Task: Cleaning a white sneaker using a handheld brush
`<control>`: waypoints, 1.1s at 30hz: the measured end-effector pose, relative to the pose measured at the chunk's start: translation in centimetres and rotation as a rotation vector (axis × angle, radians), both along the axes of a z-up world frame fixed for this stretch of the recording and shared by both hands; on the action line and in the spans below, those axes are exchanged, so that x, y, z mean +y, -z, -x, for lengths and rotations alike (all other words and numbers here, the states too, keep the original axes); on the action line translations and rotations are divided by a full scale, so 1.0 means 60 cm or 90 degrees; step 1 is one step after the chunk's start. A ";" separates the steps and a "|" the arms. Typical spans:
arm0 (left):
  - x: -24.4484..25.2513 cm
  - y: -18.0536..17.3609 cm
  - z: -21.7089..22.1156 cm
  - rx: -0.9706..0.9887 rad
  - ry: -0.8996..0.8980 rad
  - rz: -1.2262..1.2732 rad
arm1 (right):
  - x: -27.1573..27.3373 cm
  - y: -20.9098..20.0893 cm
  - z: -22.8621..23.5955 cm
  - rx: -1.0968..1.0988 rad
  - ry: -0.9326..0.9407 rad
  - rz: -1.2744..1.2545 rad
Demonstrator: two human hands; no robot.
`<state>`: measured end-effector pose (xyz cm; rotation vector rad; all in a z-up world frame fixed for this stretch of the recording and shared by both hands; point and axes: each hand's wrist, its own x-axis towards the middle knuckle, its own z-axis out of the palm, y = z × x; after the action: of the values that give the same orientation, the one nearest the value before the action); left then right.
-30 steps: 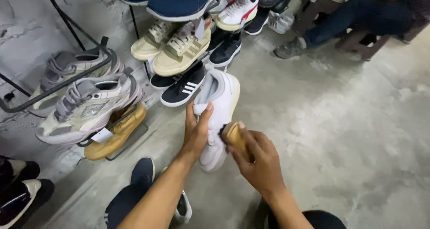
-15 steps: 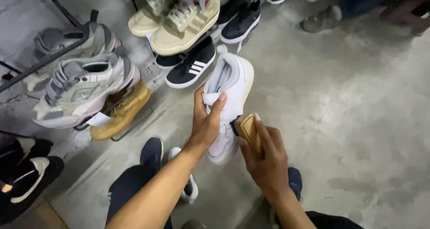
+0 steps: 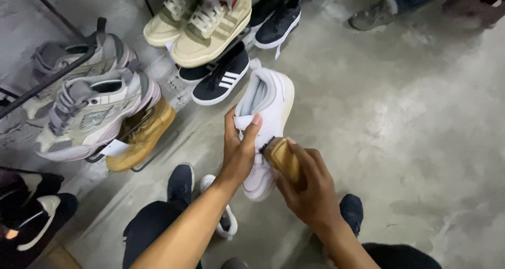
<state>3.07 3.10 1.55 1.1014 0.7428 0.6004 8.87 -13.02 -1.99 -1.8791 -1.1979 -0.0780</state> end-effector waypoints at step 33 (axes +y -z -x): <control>-0.003 0.002 0.007 0.047 -0.029 0.016 | -0.007 0.021 0.000 -0.043 0.060 0.035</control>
<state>2.62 2.94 1.42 1.0902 0.8399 0.5899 8.89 -13.43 -3.25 -1.9952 -1.1663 -0.1633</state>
